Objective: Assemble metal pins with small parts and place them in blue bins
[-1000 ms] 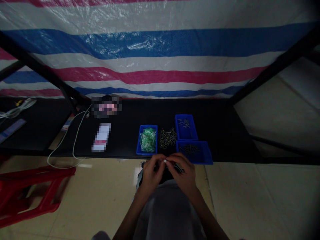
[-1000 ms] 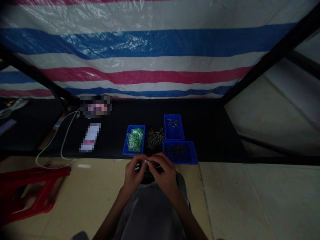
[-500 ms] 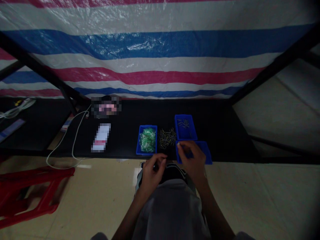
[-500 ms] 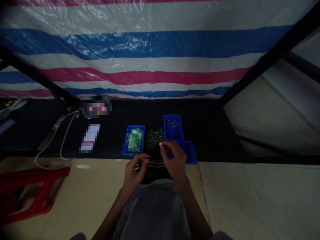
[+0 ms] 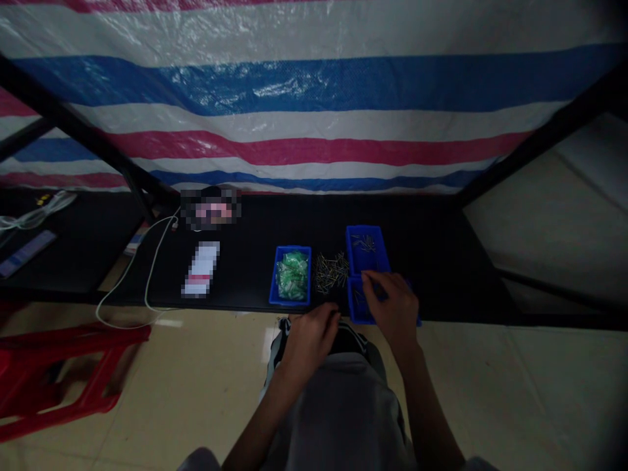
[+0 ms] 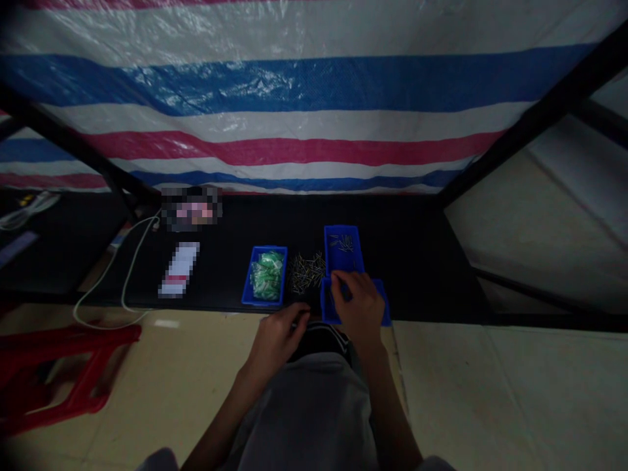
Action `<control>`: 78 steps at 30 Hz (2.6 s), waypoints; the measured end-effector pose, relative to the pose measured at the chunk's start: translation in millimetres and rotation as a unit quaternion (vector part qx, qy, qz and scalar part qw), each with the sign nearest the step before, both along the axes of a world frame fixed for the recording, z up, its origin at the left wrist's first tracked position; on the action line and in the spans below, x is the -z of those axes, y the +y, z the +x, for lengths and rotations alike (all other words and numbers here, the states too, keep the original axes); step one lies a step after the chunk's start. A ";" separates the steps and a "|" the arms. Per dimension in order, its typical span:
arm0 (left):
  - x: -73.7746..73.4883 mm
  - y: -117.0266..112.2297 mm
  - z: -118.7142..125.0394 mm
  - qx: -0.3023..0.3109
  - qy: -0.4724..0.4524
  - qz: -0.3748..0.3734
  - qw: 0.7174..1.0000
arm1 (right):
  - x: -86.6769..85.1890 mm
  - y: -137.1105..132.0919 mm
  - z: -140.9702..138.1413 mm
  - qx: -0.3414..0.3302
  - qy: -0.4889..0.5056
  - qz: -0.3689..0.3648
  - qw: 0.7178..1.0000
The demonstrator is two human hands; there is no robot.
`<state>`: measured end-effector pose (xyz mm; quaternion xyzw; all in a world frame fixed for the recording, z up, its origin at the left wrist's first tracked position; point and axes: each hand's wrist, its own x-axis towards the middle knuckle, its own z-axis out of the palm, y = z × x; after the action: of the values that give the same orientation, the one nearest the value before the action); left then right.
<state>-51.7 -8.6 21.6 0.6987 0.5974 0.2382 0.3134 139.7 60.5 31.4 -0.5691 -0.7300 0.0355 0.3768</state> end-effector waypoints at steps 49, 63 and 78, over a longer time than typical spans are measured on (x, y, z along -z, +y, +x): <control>6.3 1.8 -7.0 -0.108 -0.217 0.024 0.970 | 6.1 -46.3 -44.9 -0.169 0.309 -0.099 0.931; 3.4 -5.1 -5.0 -0.077 -0.207 0.022 0.975 | 4.9 -56.0 -39.9 -0.166 0.271 -0.054 0.947; -27.1 -16.5 -0.5 -0.146 -0.245 0.147 0.947 | -31.6 -73.6 -63.9 -0.139 0.274 0.022 0.951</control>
<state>-52.2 -25.1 48.7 0.5623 0.5561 0.5301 0.3059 75.8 -13.1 62.9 -0.4218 -0.6715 0.2256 0.5659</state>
